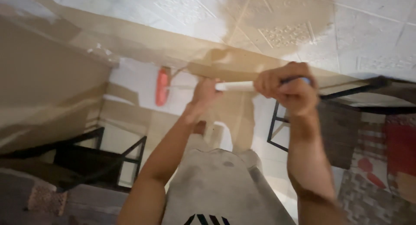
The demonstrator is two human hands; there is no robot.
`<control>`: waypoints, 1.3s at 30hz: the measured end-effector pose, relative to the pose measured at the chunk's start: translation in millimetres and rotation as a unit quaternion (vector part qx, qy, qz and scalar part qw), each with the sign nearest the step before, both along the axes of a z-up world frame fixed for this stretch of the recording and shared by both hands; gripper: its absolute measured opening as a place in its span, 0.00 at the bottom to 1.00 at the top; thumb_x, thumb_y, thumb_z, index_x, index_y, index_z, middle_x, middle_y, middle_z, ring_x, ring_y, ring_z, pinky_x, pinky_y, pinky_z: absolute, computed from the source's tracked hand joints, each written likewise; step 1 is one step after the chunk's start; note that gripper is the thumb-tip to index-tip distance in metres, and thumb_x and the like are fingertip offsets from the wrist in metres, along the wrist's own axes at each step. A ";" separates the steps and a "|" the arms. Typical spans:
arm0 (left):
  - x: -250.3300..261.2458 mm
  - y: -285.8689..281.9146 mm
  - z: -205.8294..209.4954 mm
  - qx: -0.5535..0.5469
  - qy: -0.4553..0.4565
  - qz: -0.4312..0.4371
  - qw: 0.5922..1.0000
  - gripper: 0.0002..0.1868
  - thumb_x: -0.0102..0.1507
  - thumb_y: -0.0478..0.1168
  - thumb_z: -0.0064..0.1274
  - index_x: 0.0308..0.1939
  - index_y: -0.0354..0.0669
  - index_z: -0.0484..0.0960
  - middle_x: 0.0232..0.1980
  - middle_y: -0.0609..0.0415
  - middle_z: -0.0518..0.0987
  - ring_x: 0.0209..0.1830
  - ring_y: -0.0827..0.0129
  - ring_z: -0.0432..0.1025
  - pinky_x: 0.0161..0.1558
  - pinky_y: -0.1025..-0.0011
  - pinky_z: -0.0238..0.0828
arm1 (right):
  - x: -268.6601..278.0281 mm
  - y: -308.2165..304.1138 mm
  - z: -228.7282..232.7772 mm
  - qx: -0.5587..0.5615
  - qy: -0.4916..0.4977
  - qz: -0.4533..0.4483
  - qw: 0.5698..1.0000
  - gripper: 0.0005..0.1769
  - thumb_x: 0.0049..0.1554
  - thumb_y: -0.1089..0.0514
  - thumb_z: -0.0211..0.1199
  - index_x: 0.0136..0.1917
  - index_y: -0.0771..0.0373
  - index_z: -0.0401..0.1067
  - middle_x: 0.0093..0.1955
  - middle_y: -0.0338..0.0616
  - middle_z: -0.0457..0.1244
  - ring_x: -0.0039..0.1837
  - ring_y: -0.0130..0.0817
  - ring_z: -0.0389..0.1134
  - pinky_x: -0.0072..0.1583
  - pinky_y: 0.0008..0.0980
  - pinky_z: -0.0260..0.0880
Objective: The person mops the floor and kemudian tucks a chair under a table in a dining area.
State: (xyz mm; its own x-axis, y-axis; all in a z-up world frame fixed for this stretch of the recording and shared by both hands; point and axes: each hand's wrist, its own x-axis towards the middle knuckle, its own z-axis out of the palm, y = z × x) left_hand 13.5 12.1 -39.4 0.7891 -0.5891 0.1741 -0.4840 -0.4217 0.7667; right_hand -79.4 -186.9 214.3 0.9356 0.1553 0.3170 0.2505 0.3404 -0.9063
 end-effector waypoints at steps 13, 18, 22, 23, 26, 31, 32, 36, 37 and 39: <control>-77.8 -71.8 -121.4 -0.066 0.046 0.202 0.976 0.13 0.63 0.39 0.64 0.41 0.39 0.73 0.36 0.43 0.80 0.35 0.56 0.76 0.40 0.61 0.74 | -62.0 -88.5 -164.9 -0.048 0.014 0.084 0.995 0.13 0.53 0.57 0.51 0.32 0.67 0.61 0.34 0.46 0.59 0.39 0.36 0.60 0.46 0.35 0.62; -129.7 -173.6 -115.4 -0.063 0.131 0.200 0.969 0.13 0.65 0.38 0.60 0.46 0.40 0.71 0.31 0.44 0.78 0.32 0.56 0.73 0.37 0.62 0.69 | -120.0 -165.0 -121.0 -0.093 0.110 0.001 0.990 0.10 0.51 0.62 0.46 0.32 0.69 0.64 0.32 0.47 0.61 0.36 0.35 0.59 0.40 0.32 0.60; -183.1 -246.7 -73.8 -0.102 0.113 0.121 0.981 0.15 0.58 0.30 0.53 0.49 0.42 0.74 0.36 0.45 0.79 0.36 0.59 0.74 0.39 0.64 0.71 | -168.0 -229.3 -85.7 -0.069 0.121 -0.053 0.989 0.10 0.53 0.64 0.46 0.32 0.71 0.64 0.32 0.48 0.60 0.36 0.36 0.60 0.42 0.34 0.63; -191.0 -264.6 -61.5 -0.117 0.119 0.090 0.982 0.14 0.58 0.30 0.53 0.47 0.42 0.74 0.37 0.45 0.79 0.37 0.59 0.74 0.40 0.63 0.71 | -176.9 -241.6 -66.6 -0.079 0.108 -0.072 0.988 0.11 0.53 0.64 0.46 0.31 0.70 0.61 0.31 0.48 0.58 0.36 0.37 0.60 0.42 0.35 0.62; -221.1 -312.1 -18.0 -0.122 0.162 0.034 0.979 0.12 0.58 0.32 0.55 0.45 0.41 0.75 0.37 0.46 0.80 0.37 0.58 0.76 0.41 0.63 0.72 | -205.6 -271.9 -18.2 -0.108 0.112 -0.112 0.981 0.13 0.54 0.64 0.45 0.28 0.70 0.57 0.29 0.47 0.55 0.34 0.37 0.59 0.41 0.36 0.61; -269.8 -349.3 15.1 -0.109 0.136 -0.052 0.983 0.11 0.57 0.34 0.52 0.44 0.40 0.76 0.39 0.41 0.81 0.39 0.49 0.76 0.42 0.58 0.72 | -249.9 -303.7 32.7 -0.136 0.126 -0.135 0.973 0.13 0.53 0.65 0.45 0.28 0.70 0.57 0.27 0.47 0.53 0.34 0.38 0.58 0.42 0.36 0.64; -276.5 -350.5 32.6 -0.082 0.142 -0.044 0.986 0.10 0.58 0.36 0.52 0.43 0.41 0.77 0.38 0.41 0.82 0.39 0.47 0.77 0.41 0.57 0.71 | -258.3 -309.9 42.4 -0.141 0.107 -0.106 0.979 0.12 0.52 0.65 0.44 0.28 0.70 0.57 0.27 0.47 0.53 0.34 0.38 0.58 0.42 0.36 0.63; -292.7 -345.5 117.2 0.065 0.192 -0.035 0.979 0.11 0.67 0.46 0.53 0.41 0.40 0.77 0.33 0.38 0.81 0.38 0.43 0.76 0.41 0.52 0.68 | -285.8 -322.6 57.0 -0.142 -0.016 -0.055 0.988 0.11 0.50 0.66 0.45 0.27 0.71 0.53 0.27 0.47 0.52 0.32 0.37 0.55 0.42 0.35 0.65; -293.0 -342.2 109.7 0.066 0.192 -0.041 0.978 0.11 0.67 0.46 0.53 0.41 0.40 0.77 0.33 0.38 0.81 0.38 0.43 0.76 0.41 0.52 0.68 | -290.7 -318.5 56.2 -0.143 -0.014 -0.061 0.988 0.11 0.50 0.66 0.45 0.27 0.71 0.53 0.27 0.47 0.52 0.32 0.37 0.55 0.42 0.35 0.65; -292.7 -331.5 94.3 0.047 0.118 -0.047 0.991 0.10 0.67 0.45 0.54 0.40 0.42 0.77 0.34 0.40 0.82 0.39 0.42 0.76 0.41 0.52 0.69 | -298.6 -307.2 53.4 -0.179 -0.136 -0.096 0.970 0.15 0.50 0.67 0.48 0.25 0.78 0.53 0.26 0.51 0.51 0.27 0.36 0.54 0.37 0.36 0.66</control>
State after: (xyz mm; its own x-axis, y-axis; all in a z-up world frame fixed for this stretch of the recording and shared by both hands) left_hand -279.2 -319.4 54.9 0.7425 -0.6664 -0.0678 -0.3370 -0.4590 0.8220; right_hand -378.0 -494.1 267.7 0.8473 0.1320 0.5145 0.5248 -0.0595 -0.8491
